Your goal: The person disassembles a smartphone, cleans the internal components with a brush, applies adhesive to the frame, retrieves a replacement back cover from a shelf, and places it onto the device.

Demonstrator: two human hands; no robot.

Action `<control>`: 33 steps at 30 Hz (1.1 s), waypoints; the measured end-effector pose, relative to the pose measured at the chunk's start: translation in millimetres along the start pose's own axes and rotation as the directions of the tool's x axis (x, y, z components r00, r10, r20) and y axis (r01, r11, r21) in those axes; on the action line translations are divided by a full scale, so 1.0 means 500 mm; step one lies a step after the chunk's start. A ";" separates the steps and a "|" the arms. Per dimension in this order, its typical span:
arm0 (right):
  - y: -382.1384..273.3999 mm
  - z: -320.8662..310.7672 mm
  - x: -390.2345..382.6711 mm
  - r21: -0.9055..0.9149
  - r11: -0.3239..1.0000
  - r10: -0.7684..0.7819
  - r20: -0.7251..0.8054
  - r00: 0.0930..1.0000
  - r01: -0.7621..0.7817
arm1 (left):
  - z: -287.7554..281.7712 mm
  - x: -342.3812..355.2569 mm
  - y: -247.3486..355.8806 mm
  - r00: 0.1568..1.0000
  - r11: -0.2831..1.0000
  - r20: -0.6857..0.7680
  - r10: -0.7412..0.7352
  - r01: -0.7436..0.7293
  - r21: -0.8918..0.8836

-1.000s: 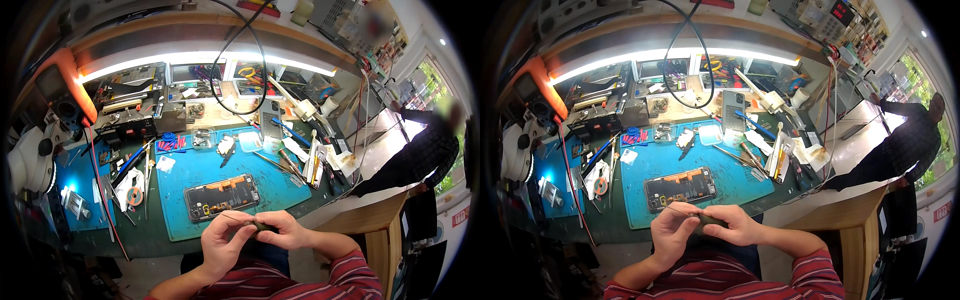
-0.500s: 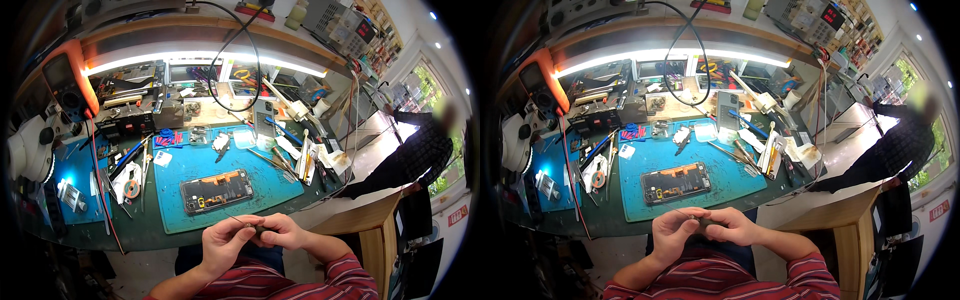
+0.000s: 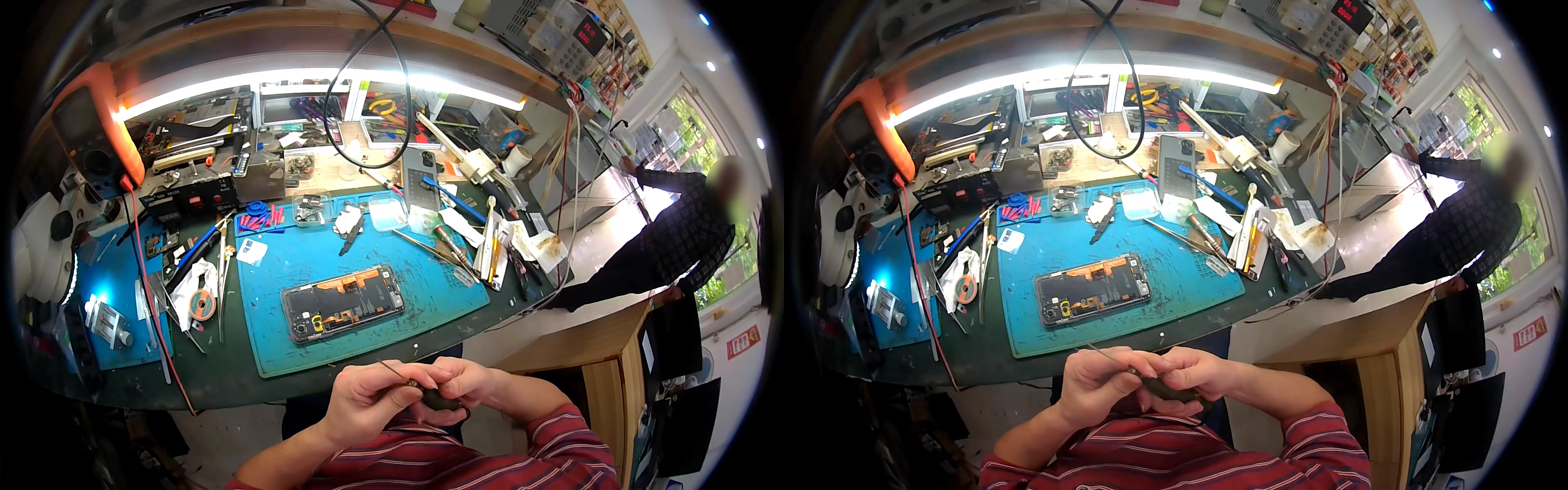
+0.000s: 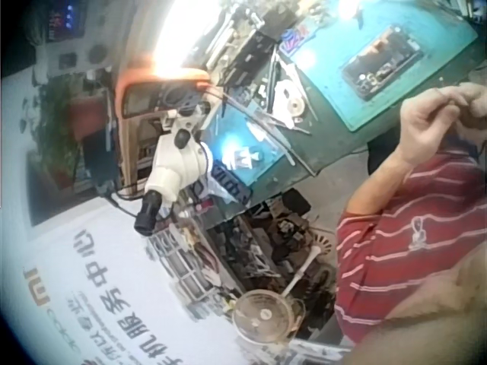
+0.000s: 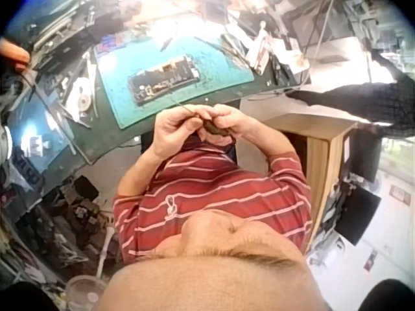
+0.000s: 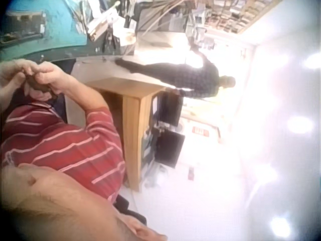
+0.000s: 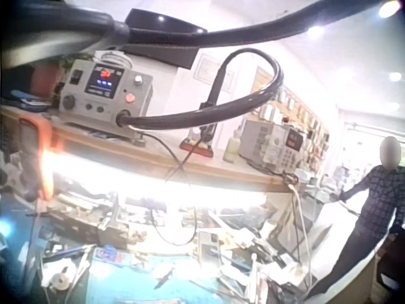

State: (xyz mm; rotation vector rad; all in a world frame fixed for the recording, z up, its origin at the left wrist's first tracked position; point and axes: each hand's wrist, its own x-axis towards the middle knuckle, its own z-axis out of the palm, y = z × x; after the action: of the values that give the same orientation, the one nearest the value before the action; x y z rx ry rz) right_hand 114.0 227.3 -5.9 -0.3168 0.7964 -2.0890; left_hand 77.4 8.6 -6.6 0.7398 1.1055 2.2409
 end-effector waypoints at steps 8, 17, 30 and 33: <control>-0.167 0.045 -0.047 -0.660 0.709 -0.080 -0.425 0.902 -0.247 | -0.025 0.035 0.009 0.990 0.901 -0.128 -0.062 0.111 0.419; -0.323 -0.012 -0.036 -0.651 -0.612 -0.347 -0.289 0.892 -0.449 | -0.065 0.090 -0.009 0.957 -0.115 -0.091 0.276 0.127 0.985; -0.408 -0.055 0.006 -0.574 -0.786 -0.110 -0.233 0.966 -0.228 | -0.081 0.086 -0.021 0.982 -0.136 -0.035 0.185 0.061 0.989; -0.412 -0.053 0.010 -0.581 -0.786 -0.093 -0.225 0.970 -0.210 | -0.082 0.085 -0.020 0.983 -0.143 -0.037 0.180 0.063 0.988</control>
State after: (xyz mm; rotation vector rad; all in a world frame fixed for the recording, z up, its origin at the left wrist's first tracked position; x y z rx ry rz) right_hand -32.7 323.6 105.6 -1.0411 2.8134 0.1937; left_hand 21.8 20.4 -25.9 1.1096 3.0345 0.8899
